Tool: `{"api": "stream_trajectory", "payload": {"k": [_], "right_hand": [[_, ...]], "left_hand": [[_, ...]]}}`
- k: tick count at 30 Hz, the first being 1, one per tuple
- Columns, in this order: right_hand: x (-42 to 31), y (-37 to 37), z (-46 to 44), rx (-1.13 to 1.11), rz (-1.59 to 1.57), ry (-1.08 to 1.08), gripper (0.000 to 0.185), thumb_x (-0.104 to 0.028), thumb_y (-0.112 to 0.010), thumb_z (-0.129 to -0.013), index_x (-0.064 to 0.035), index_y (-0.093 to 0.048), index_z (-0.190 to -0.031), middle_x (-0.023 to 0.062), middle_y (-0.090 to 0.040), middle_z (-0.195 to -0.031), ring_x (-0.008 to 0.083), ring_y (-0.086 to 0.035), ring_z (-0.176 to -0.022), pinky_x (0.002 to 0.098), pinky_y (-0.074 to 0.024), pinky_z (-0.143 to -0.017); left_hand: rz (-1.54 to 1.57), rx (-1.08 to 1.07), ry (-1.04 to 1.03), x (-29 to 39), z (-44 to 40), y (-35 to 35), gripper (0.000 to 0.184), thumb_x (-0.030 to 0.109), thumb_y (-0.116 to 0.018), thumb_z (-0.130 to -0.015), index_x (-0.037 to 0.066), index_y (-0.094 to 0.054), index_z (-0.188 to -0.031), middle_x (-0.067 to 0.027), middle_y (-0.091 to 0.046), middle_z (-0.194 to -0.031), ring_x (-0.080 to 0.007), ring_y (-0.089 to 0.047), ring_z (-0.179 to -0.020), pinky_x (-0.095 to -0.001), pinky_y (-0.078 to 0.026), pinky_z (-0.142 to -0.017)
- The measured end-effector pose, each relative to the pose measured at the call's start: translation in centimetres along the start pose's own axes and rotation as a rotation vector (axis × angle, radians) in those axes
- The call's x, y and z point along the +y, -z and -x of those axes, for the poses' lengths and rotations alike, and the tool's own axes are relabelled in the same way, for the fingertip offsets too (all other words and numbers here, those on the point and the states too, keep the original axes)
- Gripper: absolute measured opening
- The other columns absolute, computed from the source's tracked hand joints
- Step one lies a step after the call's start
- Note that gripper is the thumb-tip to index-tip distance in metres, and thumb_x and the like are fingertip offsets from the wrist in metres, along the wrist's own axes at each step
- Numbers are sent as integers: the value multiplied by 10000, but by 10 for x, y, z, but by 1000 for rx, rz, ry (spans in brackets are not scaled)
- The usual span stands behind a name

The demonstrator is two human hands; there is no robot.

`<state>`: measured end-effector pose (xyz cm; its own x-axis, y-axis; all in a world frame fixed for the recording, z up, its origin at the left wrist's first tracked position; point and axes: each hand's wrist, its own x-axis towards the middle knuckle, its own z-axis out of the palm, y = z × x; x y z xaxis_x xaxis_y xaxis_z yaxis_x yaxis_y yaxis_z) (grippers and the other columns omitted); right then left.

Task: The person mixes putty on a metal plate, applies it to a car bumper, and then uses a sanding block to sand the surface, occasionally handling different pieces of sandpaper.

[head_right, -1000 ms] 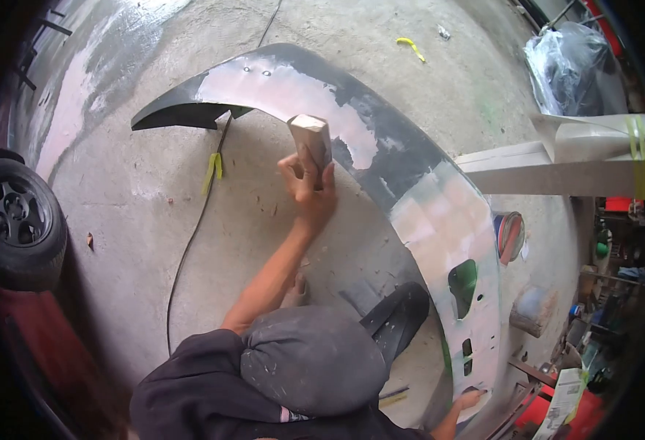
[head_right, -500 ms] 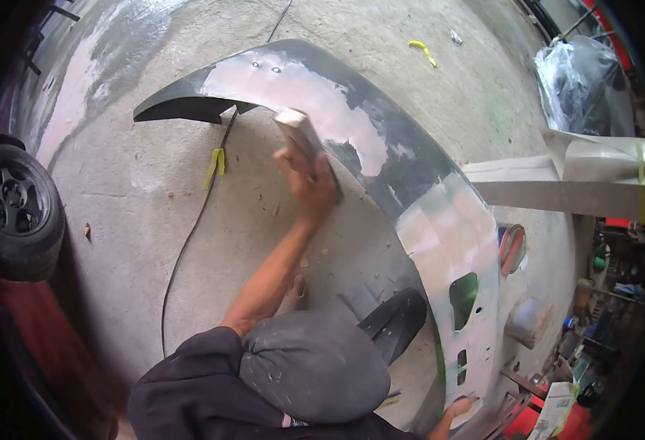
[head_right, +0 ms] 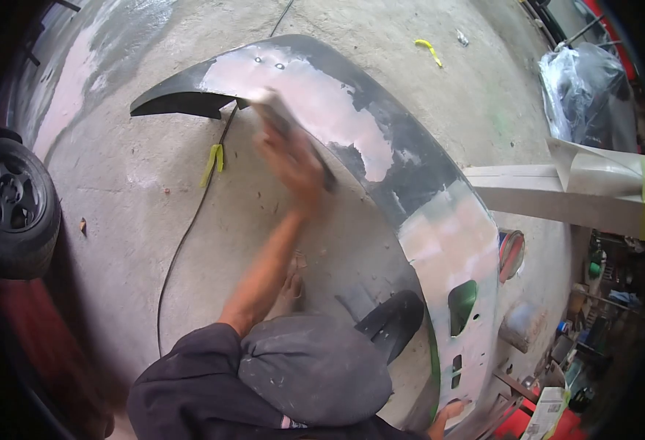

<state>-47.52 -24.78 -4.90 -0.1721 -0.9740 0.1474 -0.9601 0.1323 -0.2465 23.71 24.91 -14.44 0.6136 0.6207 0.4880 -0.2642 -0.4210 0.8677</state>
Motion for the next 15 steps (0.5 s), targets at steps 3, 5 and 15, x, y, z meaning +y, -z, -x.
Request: {"api": "stream_trajectory", "payload": {"k": [3,5,15], "right_hand": [[-7,0,-2,4,4,-13,932,-647,-222,-1076,166,-654,-1219,393,-635,-1262,565,-568,-1207,567,-422,-1061],[-4,-4,1,59,62,31,937,-676,-229,-1063,141,-678,-1152,362,-662,-1167,529,-603,-1110,561,-455,-980],[9,-4,-9,75,70,53,926,-777,-256,-1010,39,-677,-890,214,-649,-810,365,-612,-741,480,-492,-686]], "left_hand": [[-99,384,137,-93,-111,-3,446,242,-495,-1112,-90,-500,-1409,-227,-574,-1094,-337,-567,-989,-428,-484,-895],[-162,407,155,-90,-123,6,460,270,-492,-1115,-96,-511,-1394,-245,-577,-1089,-339,-573,-973,-438,-496,-859],[75,-186,-72,-21,10,18,555,194,-599,-1050,49,-467,-1570,-159,-448,-1137,-313,-515,-1072,-438,-455,-952]]}}
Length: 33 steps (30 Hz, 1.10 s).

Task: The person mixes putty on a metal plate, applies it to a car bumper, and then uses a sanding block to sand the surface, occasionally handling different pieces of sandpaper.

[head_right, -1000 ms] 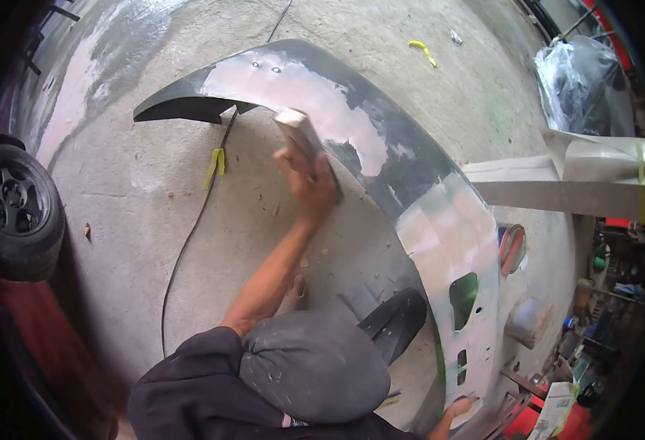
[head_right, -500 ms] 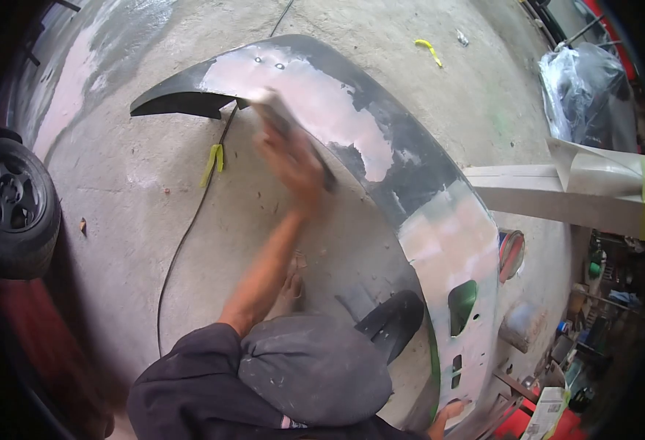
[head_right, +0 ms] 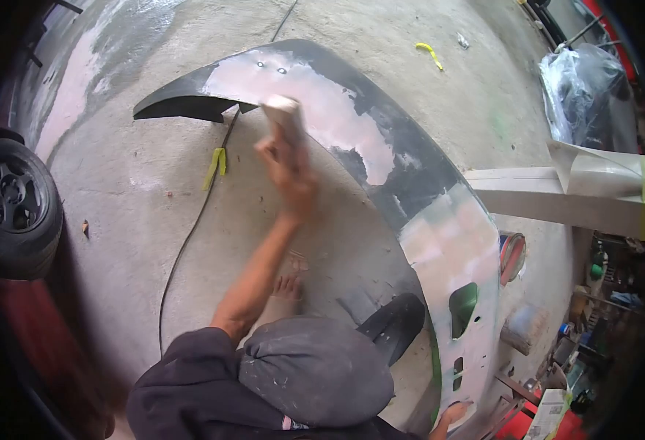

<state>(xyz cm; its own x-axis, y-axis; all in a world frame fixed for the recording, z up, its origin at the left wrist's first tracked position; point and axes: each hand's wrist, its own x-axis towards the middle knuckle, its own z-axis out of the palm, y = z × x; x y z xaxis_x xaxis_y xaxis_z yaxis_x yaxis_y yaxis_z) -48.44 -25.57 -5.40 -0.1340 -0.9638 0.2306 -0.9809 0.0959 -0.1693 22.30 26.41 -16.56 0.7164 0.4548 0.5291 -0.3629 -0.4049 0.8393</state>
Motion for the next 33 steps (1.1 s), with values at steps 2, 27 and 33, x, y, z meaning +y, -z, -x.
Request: {"api": "stream_trajectory", "payload": {"k": [2,27,33], "right_hand": [[0,-2,-1,-34,-58,-36,918,-788,-258,-1004,24,-664,-862,194,-629,-774,342,-593,-704,464,-482,-655],[46,-23,-33,-106,-384,-352,982,-767,-219,-1012,81,-574,-1359,262,-685,-1144,423,-682,-853,507,-563,-826],[33,-11,-30,-154,-398,-321,987,-793,-237,-1003,99,-659,-1023,216,-686,-932,366,-627,-770,453,-517,-798]], "left_hand": [[-291,114,-6,-34,-59,27,536,213,-611,-1049,99,-499,-1561,-154,-472,-1097,-294,-536,-1034,-428,-476,-885],[-464,-826,-667,127,-18,34,620,94,-620,-965,148,-447,-1558,-213,-600,-962,-304,-644,-685,-430,-599,-574],[-1004,-629,-199,32,-172,18,454,367,-473,-1092,89,-507,-1450,-227,-636,-1027,-323,-714,-809,-450,-617,-634]]}}
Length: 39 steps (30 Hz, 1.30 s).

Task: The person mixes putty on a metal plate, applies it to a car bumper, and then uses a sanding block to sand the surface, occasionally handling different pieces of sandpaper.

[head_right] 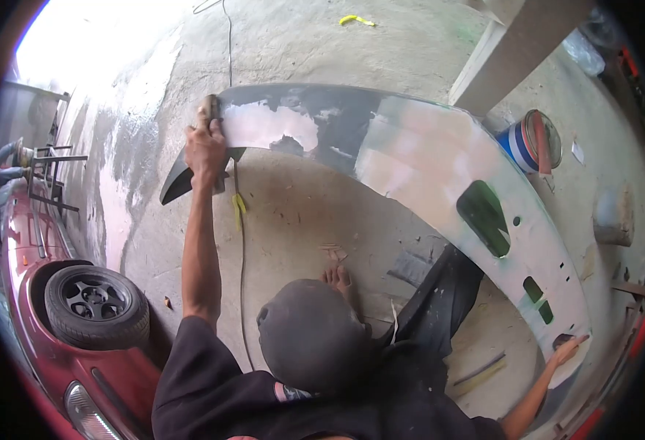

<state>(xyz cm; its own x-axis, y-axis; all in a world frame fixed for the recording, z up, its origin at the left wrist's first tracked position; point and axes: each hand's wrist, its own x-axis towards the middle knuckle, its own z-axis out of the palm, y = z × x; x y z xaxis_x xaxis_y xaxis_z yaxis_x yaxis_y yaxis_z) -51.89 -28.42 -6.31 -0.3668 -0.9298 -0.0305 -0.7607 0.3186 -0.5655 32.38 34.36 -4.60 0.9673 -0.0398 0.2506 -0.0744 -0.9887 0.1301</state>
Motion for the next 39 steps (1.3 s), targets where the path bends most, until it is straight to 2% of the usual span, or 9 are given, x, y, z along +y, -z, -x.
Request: {"api": "stream_trajectory", "payload": {"k": [2,9,13,16,22,24,27,34,39], "right_hand": [[-1,-4,8,87,38,39,993,-797,-233,-1002,95,-667,-973,213,-684,-897,362,-626,-768,459,-517,-796],[7,-3,-3,60,79,12,997,-796,-232,-1002,92,-678,-917,232,-706,-915,378,-660,-808,470,-522,-815],[11,-1,-10,21,69,9,1008,-798,-235,-999,103,-683,-932,241,-706,-912,389,-663,-803,477,-530,-812],[18,-3,-14,26,87,22,1012,-793,-256,-1000,122,-688,-988,260,-700,-938,400,-669,-798,484,-534,-797],[37,-4,-37,85,180,13,1007,-796,-309,-993,135,-693,-1015,269,-697,-959,394,-663,-789,486,-531,-791],[27,-4,-21,55,101,8,979,-804,-319,-986,93,-694,-879,215,-692,-830,334,-633,-702,452,-517,-729],[20,-6,-11,94,95,-4,937,-799,-338,-987,51,-646,-740,153,-651,-701,284,-588,-631,412,-493,-672],[17,-3,4,29,63,-38,944,-810,-336,-980,36,-611,-666,141,-626,-645,317,-586,-628,438,-491,-757],[46,-8,-17,74,-27,15,845,-744,-398,-1007,-9,-516,-608,100,-551,-583,250,-539,-556,394,-459,-571]], "left_hand": [[24,-53,55,16,-2,-2,483,330,-513,-1077,76,-504,-1487,-248,-640,-1063,-337,-719,-826,-456,-624,-649],[237,46,-684,152,146,30,581,164,-659,-959,150,-500,-1518,-199,-595,-930,-300,-661,-716,-445,-610,-590],[87,-114,-104,65,6,6,516,303,-543,-1061,119,-435,-1531,-236,-597,-1030,-385,-698,-850,-479,-606,-657],[76,55,-71,72,8,-3,602,381,-577,-1038,136,-461,-1575,-252,-620,-1104,-383,-712,-871,-505,-585,-648],[355,42,-885,191,180,28,611,165,-674,-964,177,-477,-1542,-183,-587,-1027,-265,-657,-824,-381,-615,-606],[196,-29,-832,174,132,18,574,153,-691,-956,289,-533,-1490,-172,-592,-1051,-274,-639,-799,-410,-610,-610],[132,-62,-331,170,27,21,520,352,-676,-996,164,-568,-1468,-218,-610,-1093,-365,-696,-903,-472,-580,-729],[338,16,-1146,213,194,44,672,173,-797,-859,243,-579,-1491,-80,-519,-942,-239,-613,-781,-367,-545,-569],[420,-94,-1096,285,149,43,466,260,-808,-884,201,-722,-1338,-44,-560,-971,-232,-639,-711,-400,-528,-576]]}}
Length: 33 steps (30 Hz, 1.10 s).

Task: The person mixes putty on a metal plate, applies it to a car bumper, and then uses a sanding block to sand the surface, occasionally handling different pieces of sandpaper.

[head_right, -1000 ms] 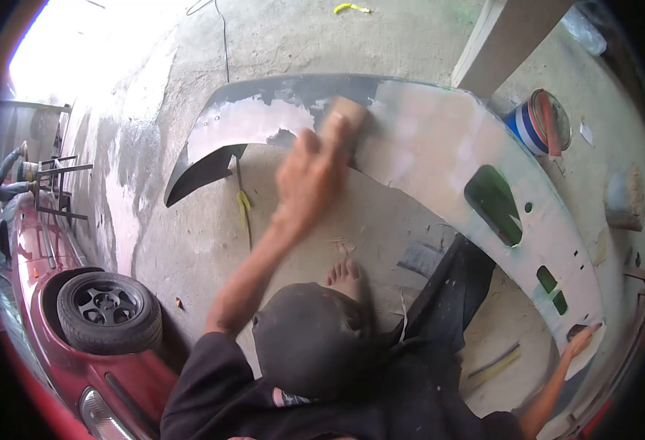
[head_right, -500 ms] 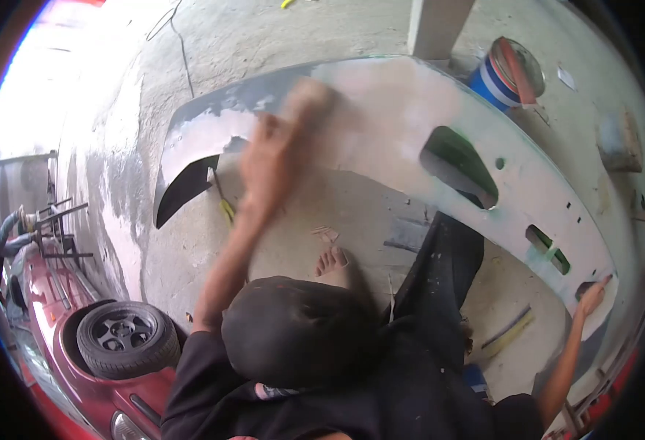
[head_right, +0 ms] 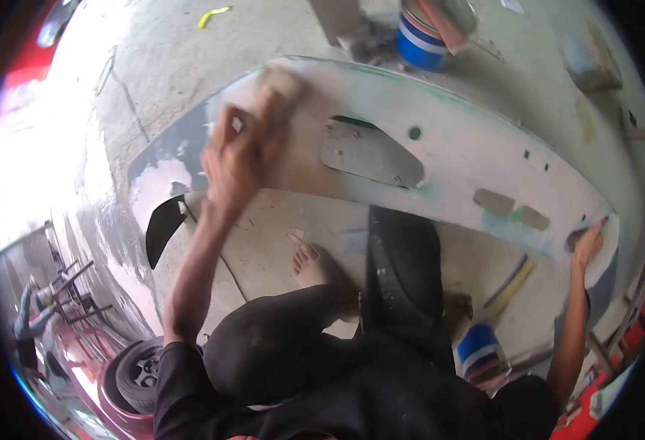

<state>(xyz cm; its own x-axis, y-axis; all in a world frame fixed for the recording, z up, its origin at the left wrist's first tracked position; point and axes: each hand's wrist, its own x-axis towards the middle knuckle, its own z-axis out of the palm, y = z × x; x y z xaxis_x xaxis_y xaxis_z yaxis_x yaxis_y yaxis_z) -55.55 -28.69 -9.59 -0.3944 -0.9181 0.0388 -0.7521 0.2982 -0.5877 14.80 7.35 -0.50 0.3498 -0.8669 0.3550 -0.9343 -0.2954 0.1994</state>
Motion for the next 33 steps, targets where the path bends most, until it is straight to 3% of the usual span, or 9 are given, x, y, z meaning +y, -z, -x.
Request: {"api": "stream_trajectory", "payload": {"k": [5,7,12,17,22,25,28,31,33], "right_hand": [[-26,6,30,-50,-50,-105,817,-674,-388,-1045,21,-586,-663,122,-606,-633,249,-587,-600,414,-489,-665],[-23,7,28,-61,41,-70,874,-685,-336,-1048,33,-633,-649,151,-656,-645,276,-629,-626,423,-508,-722],[-52,11,50,-134,84,-10,928,-709,-254,-1047,-2,-674,-617,142,-694,-651,310,-667,-678,415,-514,-806],[-67,12,64,-129,133,23,925,-707,-246,-1048,-16,-672,-606,116,-700,-659,301,-685,-748,406,-496,-873],[-72,16,72,-202,134,29,847,-689,-276,-1050,-20,-693,-739,93,-709,-685,294,-696,-796,404,-499,-880],[-86,23,85,-217,92,20,840,-685,-286,-1051,-22,-693,-735,94,-708,-693,287,-699,-800,404,-500,-874],[-86,28,88,-252,64,84,825,-668,-297,-1055,-46,-730,-728,116,-723,-718,312,-706,-821,423,-500,-891],[-82,30,89,-262,96,128,829,-653,-293,-1062,-59,-772,-738,151,-742,-768,379,-704,-868,455,-504,-906],[-77,24,88,-247,125,163,834,-654,-289,-1062,-56,-778,-746,162,-749,-786,404,-703,-890,469,-507,-902]], "left_hand": [[-30,43,84,11,-15,-4,513,228,-818,-884,193,-697,-1381,-86,-623,-996,-263,-642,-721,-398,-546,-640],[-150,-35,-25,8,41,-2,597,184,-878,-792,184,-698,-1362,-97,-651,-1042,-270,-671,-886,-388,-592,-729],[-15,-109,-354,33,22,-2,662,211,-927,-678,190,-732,-1311,-91,-642,-994,-258,-658,-861,-410,-584,-729],[111,26,-406,131,-88,-42,511,223,-824,-852,182,-715,-1350,-78,-609,-993,-277,-638,-899,-417,-567,-749],[27,8,-647,211,-23,-49,457,137,-781,-872,229,-707,-1313,-60,-535,-908,-210,-563,-735,-370,-533,-624],[143,-18,-630,225,-7,-43,474,153,-757,-896,232,-686,-1358,-76,-500,-903,-207,-589,-747,-366,-528,-563],[-11,-53,-372,218,-54,-55,494,263,-723,-939,171,-633,-1415,-128,-507,-939,-315,-607,-763,-447,-537,-603],[-46,188,-265,231,-76,-68,497,275,-703,-965,145,-606,-1435,-162,-506,-954,-332,-609,-752,-472,-527,-561],[-79,-73,-56,250,-30,-54,526,272,-716,-956,181,-607,-1462,-170,-550,-1010,-326,-655,-843,-441,-561,-621]]}}
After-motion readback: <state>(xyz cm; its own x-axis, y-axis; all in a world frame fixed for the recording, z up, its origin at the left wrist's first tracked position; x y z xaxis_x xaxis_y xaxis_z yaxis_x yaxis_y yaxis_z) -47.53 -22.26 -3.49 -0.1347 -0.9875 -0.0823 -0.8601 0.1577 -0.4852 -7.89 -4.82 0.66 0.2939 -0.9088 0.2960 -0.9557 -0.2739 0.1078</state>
